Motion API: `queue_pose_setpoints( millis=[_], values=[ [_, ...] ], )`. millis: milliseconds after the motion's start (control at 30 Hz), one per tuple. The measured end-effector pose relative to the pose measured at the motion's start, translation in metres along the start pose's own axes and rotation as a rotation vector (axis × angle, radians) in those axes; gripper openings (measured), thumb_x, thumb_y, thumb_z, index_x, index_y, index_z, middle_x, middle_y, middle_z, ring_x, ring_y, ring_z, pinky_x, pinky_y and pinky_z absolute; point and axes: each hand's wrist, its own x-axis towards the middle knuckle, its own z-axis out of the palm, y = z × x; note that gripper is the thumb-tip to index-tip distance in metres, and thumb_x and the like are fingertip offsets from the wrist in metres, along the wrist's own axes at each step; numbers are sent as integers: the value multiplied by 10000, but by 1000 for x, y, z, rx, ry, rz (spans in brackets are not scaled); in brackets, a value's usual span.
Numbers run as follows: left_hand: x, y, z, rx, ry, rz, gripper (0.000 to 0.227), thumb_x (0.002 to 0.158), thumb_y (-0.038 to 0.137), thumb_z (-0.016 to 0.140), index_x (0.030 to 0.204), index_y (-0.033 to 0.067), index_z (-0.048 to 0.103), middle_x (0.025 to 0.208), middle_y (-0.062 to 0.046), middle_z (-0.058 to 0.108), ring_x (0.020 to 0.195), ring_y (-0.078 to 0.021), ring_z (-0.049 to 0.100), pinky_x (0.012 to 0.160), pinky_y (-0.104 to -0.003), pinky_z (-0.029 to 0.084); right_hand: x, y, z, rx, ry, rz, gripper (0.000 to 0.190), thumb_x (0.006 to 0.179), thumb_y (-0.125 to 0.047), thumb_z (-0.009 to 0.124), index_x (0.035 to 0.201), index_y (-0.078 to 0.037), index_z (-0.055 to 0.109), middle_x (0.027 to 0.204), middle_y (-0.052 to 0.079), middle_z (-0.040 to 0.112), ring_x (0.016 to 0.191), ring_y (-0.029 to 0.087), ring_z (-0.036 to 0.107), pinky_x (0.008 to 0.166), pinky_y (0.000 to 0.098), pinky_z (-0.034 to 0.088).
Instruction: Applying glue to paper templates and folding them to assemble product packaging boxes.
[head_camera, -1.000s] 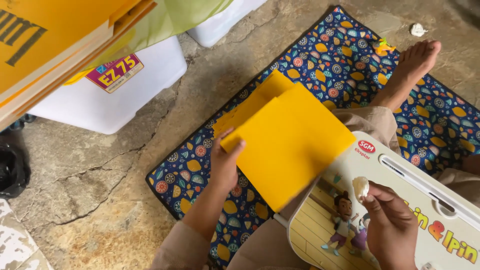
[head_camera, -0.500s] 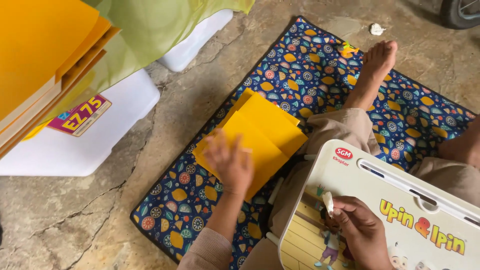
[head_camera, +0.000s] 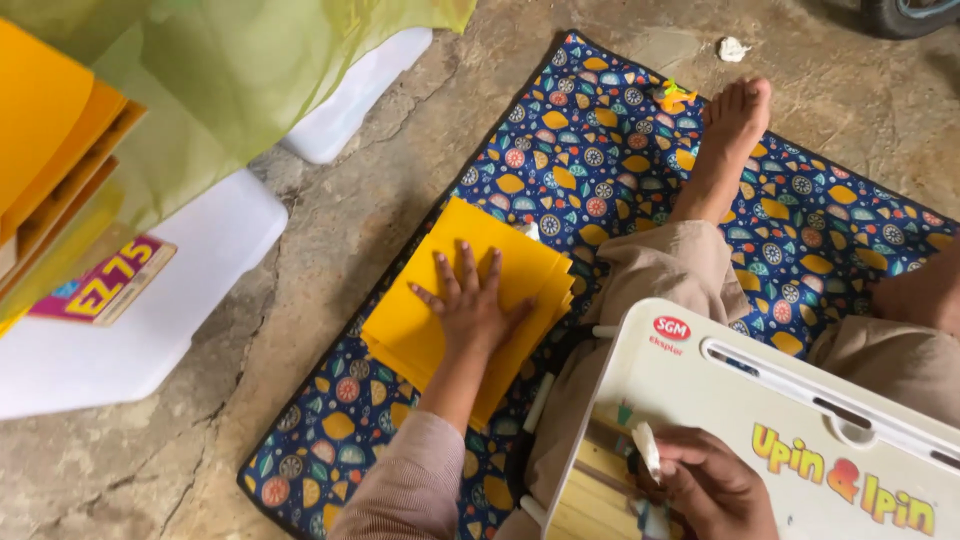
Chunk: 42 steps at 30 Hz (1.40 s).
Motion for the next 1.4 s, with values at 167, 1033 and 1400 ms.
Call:
queue_pose_setpoints(
  millis=[167,1033,1400],
  values=[
    [10,-15,39,12,362,117,947,841,798,539,1589,265,307,1694,-159,65,1524,-475,-39,1029,-820,-129,8,47,-21,89,-52,-209,206,829,65,686,1002,59,798,1113,230,818,1048,302,794,985,423,620],
    [-53,20,-108,-961,212,-49,414,971,148,563,1382,103,551,1464,-108,565,1357,-265,565,1134,-347,433,-103,-19,-111,2,556,-267,157,1024,44,645,1178,60,620,1053,123,698,915,141,643,802,226,495],
    [-215,177,9,-656,80,1146,451,811,84,749,1257,135,707,1299,-106,668,1257,-322,623,1077,-436,475,-145,23,-112,-768,788,-517,99,893,-156,745,967,-218,766,937,6,723,819,290,727,726,405,600]
  ],
)
